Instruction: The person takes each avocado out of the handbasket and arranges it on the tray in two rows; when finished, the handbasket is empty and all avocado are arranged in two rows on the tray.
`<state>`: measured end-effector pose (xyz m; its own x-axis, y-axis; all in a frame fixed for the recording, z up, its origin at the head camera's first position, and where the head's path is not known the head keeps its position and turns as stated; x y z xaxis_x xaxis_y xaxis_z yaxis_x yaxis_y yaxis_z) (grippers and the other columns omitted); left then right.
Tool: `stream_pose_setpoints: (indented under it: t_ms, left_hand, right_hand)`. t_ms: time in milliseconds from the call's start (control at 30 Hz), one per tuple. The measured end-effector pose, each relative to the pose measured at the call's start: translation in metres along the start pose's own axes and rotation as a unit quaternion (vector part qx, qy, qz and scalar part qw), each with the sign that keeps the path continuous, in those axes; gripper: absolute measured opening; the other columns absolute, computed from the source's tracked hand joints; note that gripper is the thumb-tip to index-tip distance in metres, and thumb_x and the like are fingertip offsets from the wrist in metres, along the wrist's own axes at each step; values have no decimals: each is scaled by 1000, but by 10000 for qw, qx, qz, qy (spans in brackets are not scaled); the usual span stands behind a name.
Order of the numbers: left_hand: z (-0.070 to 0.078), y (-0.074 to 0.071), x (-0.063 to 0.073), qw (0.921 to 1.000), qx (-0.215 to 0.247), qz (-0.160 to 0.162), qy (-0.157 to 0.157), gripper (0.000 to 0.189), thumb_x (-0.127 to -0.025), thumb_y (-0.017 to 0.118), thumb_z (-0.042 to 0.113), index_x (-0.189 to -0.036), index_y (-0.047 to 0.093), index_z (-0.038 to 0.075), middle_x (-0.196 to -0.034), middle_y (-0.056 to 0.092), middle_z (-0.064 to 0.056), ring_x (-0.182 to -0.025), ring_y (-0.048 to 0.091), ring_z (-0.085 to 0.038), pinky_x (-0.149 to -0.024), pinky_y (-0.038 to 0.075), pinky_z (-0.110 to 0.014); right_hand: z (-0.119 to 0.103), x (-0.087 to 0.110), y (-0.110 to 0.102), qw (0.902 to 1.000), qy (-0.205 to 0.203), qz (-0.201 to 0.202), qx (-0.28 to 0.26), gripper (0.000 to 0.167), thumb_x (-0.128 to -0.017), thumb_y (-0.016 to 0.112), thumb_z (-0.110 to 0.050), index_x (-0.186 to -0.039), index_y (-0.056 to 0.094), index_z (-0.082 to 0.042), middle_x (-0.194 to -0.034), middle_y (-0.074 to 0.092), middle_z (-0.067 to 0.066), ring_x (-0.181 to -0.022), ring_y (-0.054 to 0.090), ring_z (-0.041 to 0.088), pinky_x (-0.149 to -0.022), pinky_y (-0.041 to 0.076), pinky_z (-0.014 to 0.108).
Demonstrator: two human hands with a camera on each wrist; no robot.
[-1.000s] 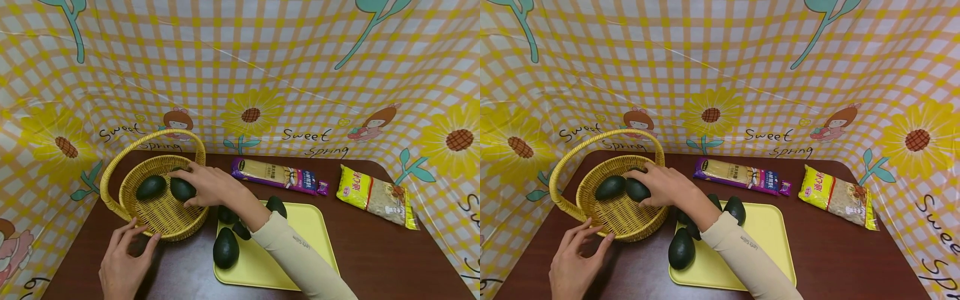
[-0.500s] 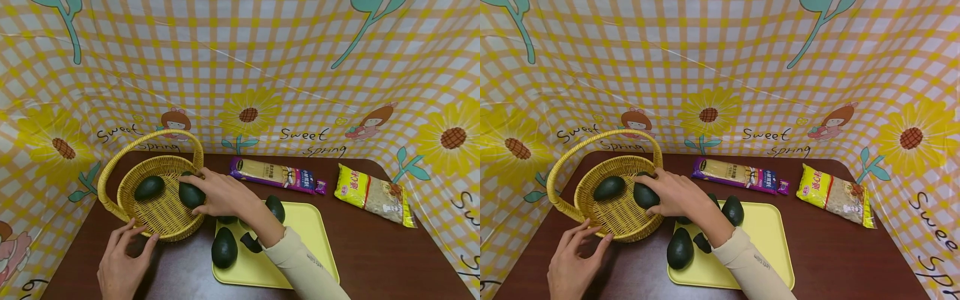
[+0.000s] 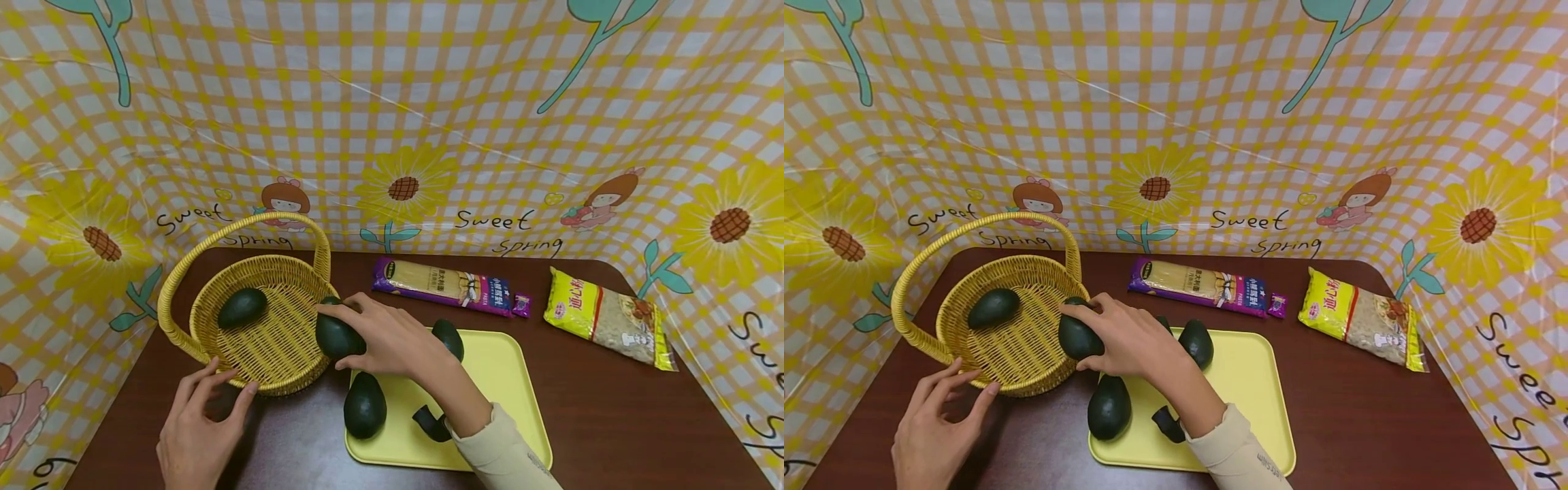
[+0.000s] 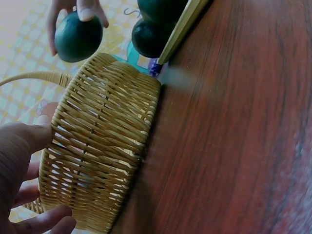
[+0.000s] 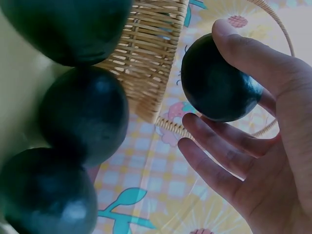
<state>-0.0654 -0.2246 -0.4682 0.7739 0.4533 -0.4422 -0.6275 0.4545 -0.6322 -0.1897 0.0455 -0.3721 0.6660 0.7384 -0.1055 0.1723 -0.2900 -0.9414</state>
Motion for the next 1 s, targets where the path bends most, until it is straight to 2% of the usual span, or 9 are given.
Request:
stream_pose_setpoints:
  t_ms: [100, 300, 467, 700, 1000]
  left_hand:
    - [0, -1, 0, 10000, -14, 19, 24, 37, -80, 99, 31, -112, 84, 20, -137, 72, 1, -90, 71, -23, -59, 53, -34]
    - [0, -1, 0, 9999, -2, 73, 131, 37, -80, 99, 30, -111, 84, 19, -136, 72, 0, -87, 71, -23, -59, 54, -33]
    - [0, 0, -1, 9998, -6, 90, 165, 37, -80, 99, 30, -111, 83, 17, -135, 73, -1, -86, 72, -24, -59, 54, -33]
    - [0, 0, 0, 9999, -26, 64, 132, 37, -80, 99, 31, -111, 83, 18, -136, 72, -1, -86, 72, -24, -58, 53, -34]
    - [0, 1, 1, 9999, -54, 59, 104, 37, -80, 99, 30, -111, 83, 18, -136, 72, -1, -86, 72, -25, -58, 53, -35]
  right_hand:
    - [3, 7, 1, 9999, 87, 46, -58, 87, -91, 88, -47, -165, 44, -34, -149, 57, 12, -103, 71, 23, -74, 58, 38]
    - [9, 18, 4, 9998, 182, 127, -19, 87, -90, 89, -48, -164, 46, -34, -148, 58, 12, -103, 72, 25, -73, 59, 38]
    - [12, 25, 4, 9995, 172, 255, -24, 87, -89, 90, -48, -163, 48, -31, -146, 59, 12, -98, 73, 24, -66, 56, 34]
    - [15, 35, 4, 9993, 213, 289, -84, 90, -88, 91, -47, -164, 46, -33, -143, 60, 12, -93, 71, 21, -62, 52, 29]
    - [17, 46, 5, 9992, 251, 302, -90, 92, -86, 91, -50, -164, 46, -32, -142, 61, 10, -94, 71, 19, -66, 52, 27]
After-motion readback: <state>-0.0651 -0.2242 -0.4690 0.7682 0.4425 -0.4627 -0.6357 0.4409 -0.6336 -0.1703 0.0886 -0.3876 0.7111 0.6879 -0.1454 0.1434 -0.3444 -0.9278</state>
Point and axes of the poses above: each hand's wrist, its own x-axis away from the middle knuckle, its own y-axis out of the palm, z = x × y, the point moved 1 cm from there along -x, towards the middle knuckle
